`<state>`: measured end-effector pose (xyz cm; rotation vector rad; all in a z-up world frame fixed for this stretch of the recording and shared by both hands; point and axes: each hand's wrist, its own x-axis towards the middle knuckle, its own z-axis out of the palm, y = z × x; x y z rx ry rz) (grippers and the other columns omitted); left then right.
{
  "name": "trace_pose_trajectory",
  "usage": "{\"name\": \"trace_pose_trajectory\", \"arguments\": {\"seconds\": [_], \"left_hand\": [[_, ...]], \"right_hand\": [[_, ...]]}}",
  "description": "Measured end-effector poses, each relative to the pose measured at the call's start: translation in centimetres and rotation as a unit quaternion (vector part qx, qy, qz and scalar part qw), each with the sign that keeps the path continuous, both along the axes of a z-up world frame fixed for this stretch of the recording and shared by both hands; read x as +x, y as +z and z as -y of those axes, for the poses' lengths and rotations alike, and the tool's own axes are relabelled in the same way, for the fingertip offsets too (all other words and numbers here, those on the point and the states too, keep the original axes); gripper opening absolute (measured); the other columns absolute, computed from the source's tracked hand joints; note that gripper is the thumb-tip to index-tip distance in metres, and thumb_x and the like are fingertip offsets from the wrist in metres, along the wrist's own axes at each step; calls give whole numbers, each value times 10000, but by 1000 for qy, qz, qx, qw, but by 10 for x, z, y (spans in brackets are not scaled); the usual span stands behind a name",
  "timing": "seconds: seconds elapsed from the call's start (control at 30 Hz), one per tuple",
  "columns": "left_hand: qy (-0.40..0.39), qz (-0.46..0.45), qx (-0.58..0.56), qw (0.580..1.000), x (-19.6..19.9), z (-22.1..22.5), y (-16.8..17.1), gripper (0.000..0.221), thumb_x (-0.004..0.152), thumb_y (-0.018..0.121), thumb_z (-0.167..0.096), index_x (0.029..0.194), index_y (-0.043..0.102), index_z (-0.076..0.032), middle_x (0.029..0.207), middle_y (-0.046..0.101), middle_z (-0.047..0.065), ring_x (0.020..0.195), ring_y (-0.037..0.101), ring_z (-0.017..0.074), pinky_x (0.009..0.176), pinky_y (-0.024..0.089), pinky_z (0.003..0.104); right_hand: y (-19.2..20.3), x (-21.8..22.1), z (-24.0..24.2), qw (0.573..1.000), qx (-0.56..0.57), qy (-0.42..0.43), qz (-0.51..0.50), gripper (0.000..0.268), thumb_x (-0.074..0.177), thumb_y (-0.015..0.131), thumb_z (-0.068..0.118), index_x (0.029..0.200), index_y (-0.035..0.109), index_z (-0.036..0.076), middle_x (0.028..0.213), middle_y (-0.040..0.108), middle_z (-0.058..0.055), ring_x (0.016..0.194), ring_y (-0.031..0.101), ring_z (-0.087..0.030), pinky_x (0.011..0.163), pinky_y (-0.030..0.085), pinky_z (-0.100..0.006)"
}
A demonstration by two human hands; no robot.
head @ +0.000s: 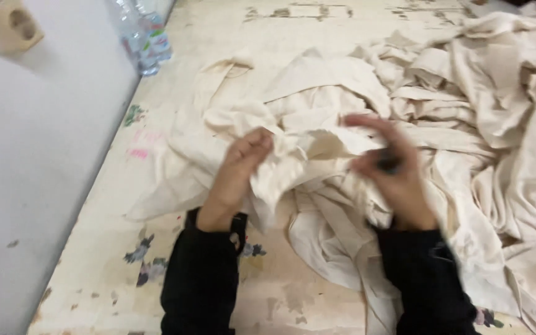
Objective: Trimming loose threads from white shirts using small scissors in a sewing factory.
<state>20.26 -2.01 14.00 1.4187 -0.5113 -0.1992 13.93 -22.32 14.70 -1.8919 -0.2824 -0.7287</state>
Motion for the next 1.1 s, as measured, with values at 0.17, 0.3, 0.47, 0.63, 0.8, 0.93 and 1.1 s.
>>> {"name": "trace_pose_trajectory", "arguments": {"seconds": [0.17, 0.3, 0.47, 0.63, 0.8, 0.93, 1.1], "left_hand": [[-138, -88, -110, 980, 11, 35, -46, 158, 878, 441, -145, 857, 558, -41, 764, 600, 62, 633, 555, 113, 605, 451, 226], [-164, -102, -115, 974, 20, 28, -50, 173, 846, 426, -140, 831, 531, -3, 675, 579, 85, 571, 564, 115, 531, 463, 228], [-200, 11, -44, 979, 25, 29, -64, 402, 768, 532, -375, 903, 557, 3, 668, 590, 71, 599, 569, 92, 537, 471, 216], [98, 368, 301, 875, -23, 41, -10, 472, 640, 591, -357, 988, 491, -55, 805, 557, 171, 761, 563, 366, 649, 422, 455], [262, 401, 303, 824, -3, 36, -32, 350, 548, 644, -12, 873, 552, -103, 741, 573, 67, 665, 562, 265, 626, 419, 365], [273, 249, 160, 915, 8, 5, -14, 266, 585, 597, 50, 805, 564, -96, 719, 591, 56, 636, 562, 194, 565, 428, 270], [244, 151, 128, 949, 15, -31, -2, 222, 640, 621, 64, 766, 632, -119, 671, 611, 6, 617, 514, 79, 595, 416, 173]], "right_hand": [[-21, 15, -17, 977, 114, 158, -90, 445, 659, 530, -133, 1062, 586, 45, 918, 553, -47, 461, 457, -33, 498, 417, -160], [-17, 19, -16, 979, 116, 144, -86, 314, 672, 659, -54, 975, 620, 18, 842, 593, -60, 480, 475, -15, 541, 414, -146], [-27, 20, -12, 980, 112, 131, -97, 141, 708, 650, -13, 848, 633, 0, 642, 510, -18, 567, 427, -65, 569, 382, -192], [-18, 14, -19, 994, 48, 48, -91, 79, 731, 656, 17, 806, 659, 39, 559, 554, -27, 507, 427, -53, 517, 355, -183], [-14, 10, -15, 995, 27, 39, -93, 60, 732, 682, 88, 788, 666, 74, 600, 589, -18, 577, 428, -32, 530, 369, -182], [-11, 12, 8, 989, 112, -2, -100, 66, 737, 673, 82, 779, 638, 46, 598, 540, 4, 560, 415, -40, 537, 332, -152], [-26, 23, 47, 980, 176, -26, -87, 78, 755, 654, 101, 768, 600, 47, 478, 422, 32, 399, 379, -15, 402, 285, -111]]}}
